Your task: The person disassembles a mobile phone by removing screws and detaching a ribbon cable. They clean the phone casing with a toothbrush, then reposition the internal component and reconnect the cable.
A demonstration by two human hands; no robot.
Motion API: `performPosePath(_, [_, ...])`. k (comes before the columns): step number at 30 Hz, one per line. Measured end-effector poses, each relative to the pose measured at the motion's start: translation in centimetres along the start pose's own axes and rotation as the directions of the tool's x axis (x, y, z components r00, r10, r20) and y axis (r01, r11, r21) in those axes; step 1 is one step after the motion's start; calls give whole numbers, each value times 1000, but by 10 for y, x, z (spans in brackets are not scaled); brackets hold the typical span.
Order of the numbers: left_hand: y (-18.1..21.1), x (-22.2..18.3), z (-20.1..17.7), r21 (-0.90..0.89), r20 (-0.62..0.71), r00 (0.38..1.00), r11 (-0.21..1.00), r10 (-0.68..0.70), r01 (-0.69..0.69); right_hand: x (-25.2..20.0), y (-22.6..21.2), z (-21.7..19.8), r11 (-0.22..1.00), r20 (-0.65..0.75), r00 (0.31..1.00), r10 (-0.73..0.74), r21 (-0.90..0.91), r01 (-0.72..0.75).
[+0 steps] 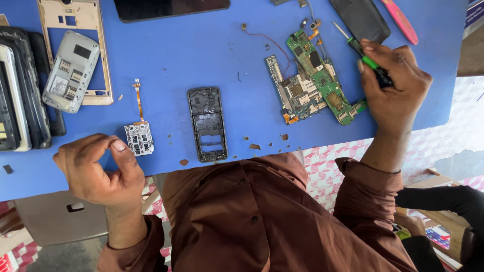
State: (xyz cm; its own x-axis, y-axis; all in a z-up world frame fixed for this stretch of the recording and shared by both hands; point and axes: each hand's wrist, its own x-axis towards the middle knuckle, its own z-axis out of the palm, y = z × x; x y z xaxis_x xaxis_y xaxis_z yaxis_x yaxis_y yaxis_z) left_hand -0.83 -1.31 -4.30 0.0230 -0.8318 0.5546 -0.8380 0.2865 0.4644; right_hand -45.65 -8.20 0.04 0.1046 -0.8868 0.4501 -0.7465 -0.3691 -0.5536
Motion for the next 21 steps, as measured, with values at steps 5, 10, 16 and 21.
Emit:
performPosePath(5, [-4,-2,2,6,-11,1000,1000,4,-4,2,-4,2,1000,6,1000,17,-10,-17])
performPosePath(10, [-7,-3,3,8,-20,1000,1000,19,-19,2,-5,1,997,17,1000,7,-79,-6])
performPosePath(16, [-3,-3,-1,-1,9,1000,1000,-2,2,3,1,-4,991,-162,986,-47,-128,26])
performPosePath(21, [0,1,-2,-7,2,1000,1000,3,-3,3,20,-17,977,-191,976,107,-163,-139])
